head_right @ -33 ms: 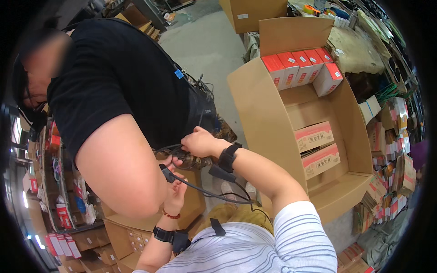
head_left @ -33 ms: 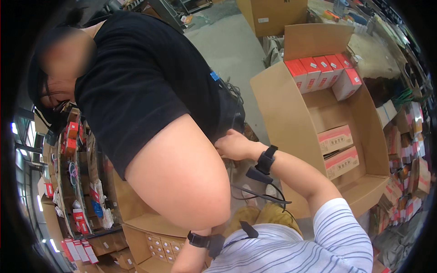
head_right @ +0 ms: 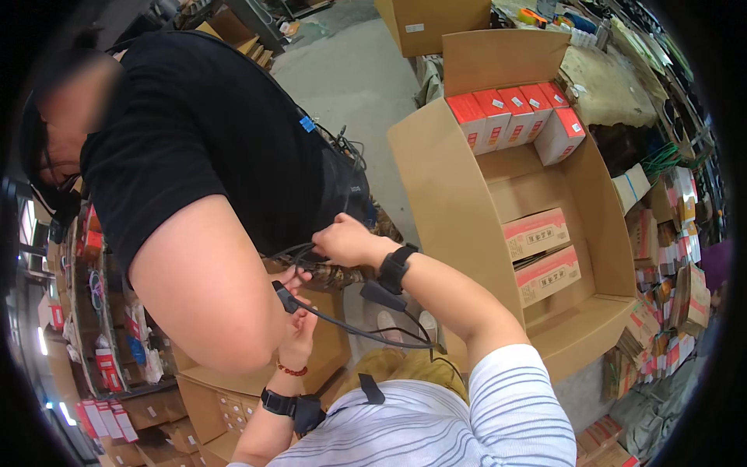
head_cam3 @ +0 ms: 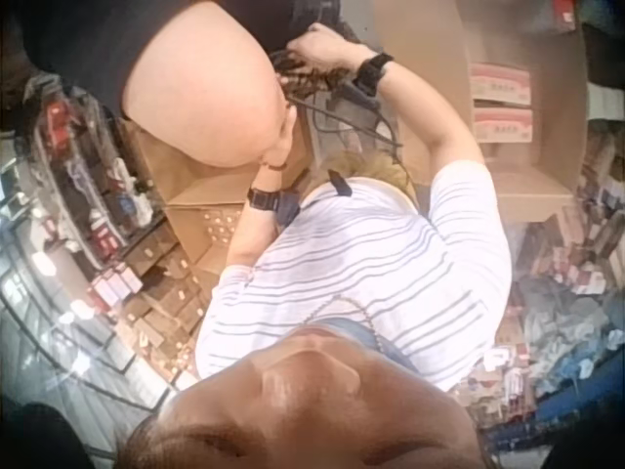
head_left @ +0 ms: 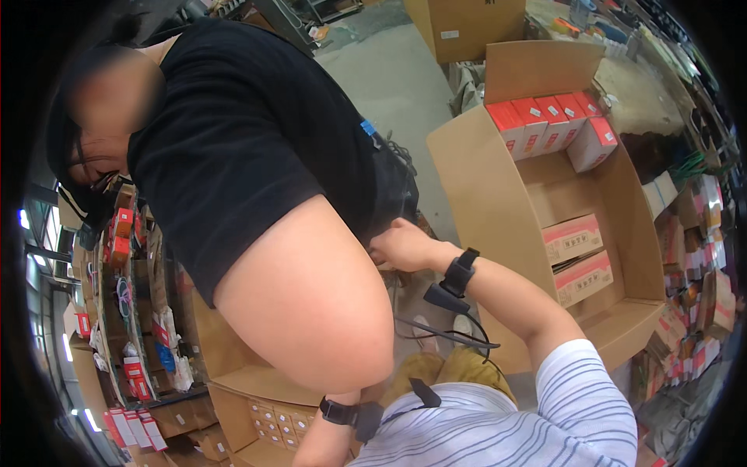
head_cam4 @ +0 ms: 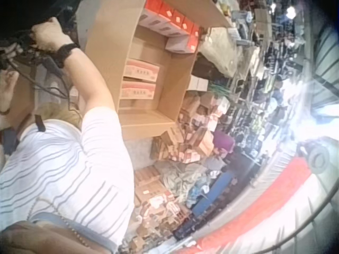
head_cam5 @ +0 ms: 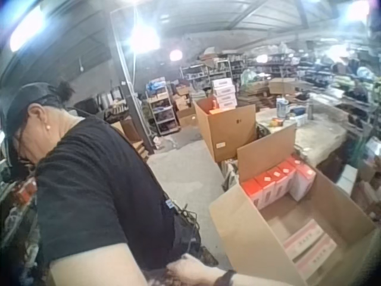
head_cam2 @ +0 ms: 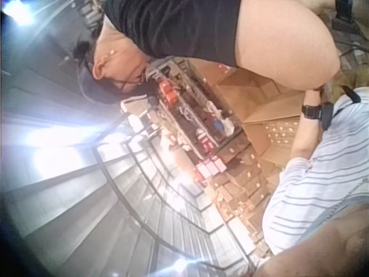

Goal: Packing pairs of shoes into individual boxes and then into a larger shipping carton.

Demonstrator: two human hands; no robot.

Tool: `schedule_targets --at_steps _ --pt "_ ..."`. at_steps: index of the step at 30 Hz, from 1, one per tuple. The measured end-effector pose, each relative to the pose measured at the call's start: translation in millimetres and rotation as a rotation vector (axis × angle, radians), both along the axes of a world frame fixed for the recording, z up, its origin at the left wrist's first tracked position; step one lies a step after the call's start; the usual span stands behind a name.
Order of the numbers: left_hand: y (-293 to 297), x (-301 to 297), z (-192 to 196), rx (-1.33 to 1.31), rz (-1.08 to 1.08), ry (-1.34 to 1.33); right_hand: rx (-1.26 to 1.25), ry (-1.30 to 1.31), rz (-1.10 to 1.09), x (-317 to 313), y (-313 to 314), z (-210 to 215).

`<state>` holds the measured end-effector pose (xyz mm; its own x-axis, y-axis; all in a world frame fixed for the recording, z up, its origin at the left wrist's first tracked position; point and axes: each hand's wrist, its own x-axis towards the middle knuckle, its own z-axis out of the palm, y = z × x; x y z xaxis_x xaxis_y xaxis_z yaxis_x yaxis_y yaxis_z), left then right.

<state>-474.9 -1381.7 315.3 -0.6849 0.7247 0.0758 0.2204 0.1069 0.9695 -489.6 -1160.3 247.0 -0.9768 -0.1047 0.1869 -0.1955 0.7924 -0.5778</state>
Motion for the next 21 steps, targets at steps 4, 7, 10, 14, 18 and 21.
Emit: schedule_targets --at_steps 4,7,10,14,18,21 --pt "-0.3 4.1 2.3 0.005 0.118 0.157 0.22 0.074 -0.133 28.6 42.6 -14.3" --pt "-38.1 -7.7 -33.7 -0.029 0.369 0.131 0.48 -0.049 -0.134 44.3 61.8 -16.7" --pt "-7.0 4.5 -15.4 -0.176 0.361 0.41 0.482 -0.068 -0.054 50.1 68.6 7.9" --pt "36.9 -23.8 -35.1 -0.304 0.054 0.92 0.54 0.161 -0.012 45.4 67.1 16.8" --pt "73.7 -51.1 -92.1 -0.359 0.059 0.974 0.283 0.305 -0.045 30.4 61.0 23.0" --pt "108.4 -36.0 -33.0 -0.619 0.105 0.136 0.146 0.063 -0.071 25.9 58.4 26.8"
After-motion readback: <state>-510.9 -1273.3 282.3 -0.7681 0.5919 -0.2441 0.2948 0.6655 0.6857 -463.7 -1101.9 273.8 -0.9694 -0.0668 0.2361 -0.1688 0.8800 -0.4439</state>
